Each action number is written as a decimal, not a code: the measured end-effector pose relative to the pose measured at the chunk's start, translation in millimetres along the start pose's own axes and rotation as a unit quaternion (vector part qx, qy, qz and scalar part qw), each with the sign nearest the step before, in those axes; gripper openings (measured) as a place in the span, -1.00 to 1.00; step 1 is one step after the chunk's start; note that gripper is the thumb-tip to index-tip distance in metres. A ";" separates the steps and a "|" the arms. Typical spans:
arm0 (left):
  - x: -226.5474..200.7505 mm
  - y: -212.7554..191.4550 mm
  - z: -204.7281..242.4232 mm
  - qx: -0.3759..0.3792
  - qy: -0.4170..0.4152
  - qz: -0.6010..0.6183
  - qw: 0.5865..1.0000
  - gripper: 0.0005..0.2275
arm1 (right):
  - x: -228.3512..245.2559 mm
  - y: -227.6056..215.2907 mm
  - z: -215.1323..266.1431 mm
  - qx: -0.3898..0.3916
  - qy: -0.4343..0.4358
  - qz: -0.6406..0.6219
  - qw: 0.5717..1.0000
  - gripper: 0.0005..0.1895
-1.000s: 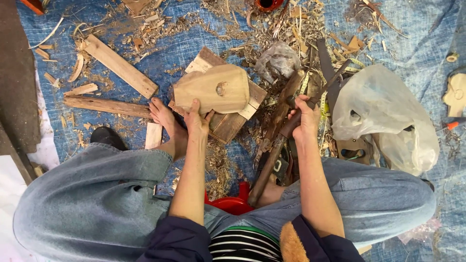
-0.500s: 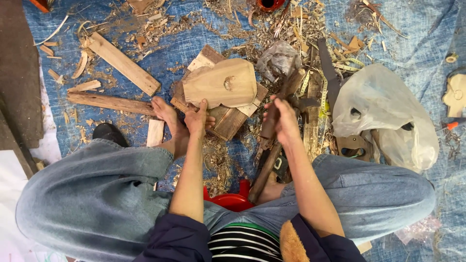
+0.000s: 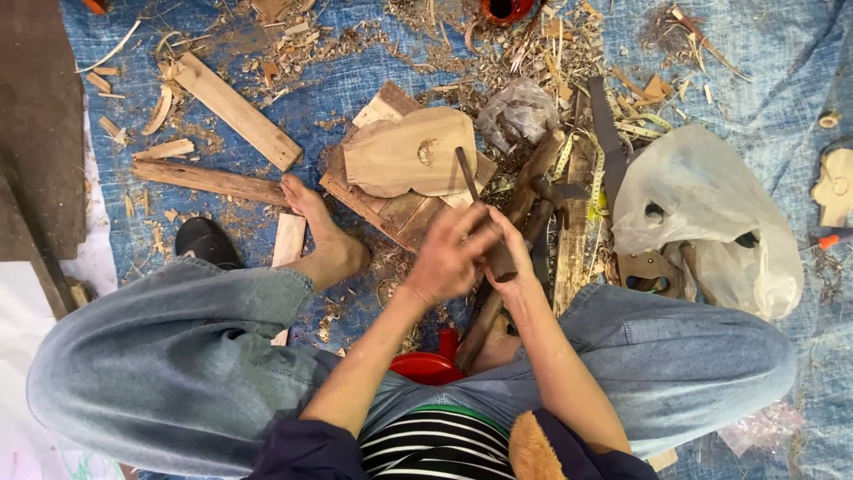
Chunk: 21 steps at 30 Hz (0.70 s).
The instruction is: Carving the interior of a wooden instrument body using a hammer and chisel.
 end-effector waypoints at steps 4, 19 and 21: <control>-20.3 24.5 13.5 0.069 0.013 0.058 0.996 -0.31 | -4.9 -21.1 -16.5 0.012 0.026 -0.056 0.998 -0.62; 125.3 -81.9 -3.2 -0.317 -0.390 0.184 0.845 -0.57 | 17.8 -143.2 -49.7 -0.413 -0.245 0.368 0.796 -0.54; 158.9 -66.5 20.4 -0.411 -0.449 0.454 0.650 -0.62 | 24.4 -135.0 -40.1 -0.419 -0.219 0.420 0.774 -0.40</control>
Point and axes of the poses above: each hand's wrist, its own z-axis away from the middle knuckle, its own y-axis out of the palm, x = y × z, the point moved 8 cm from there along -z, towards the middle knuckle, and after that the axes turned 4 degrees about -z, right-handed, at the moved point
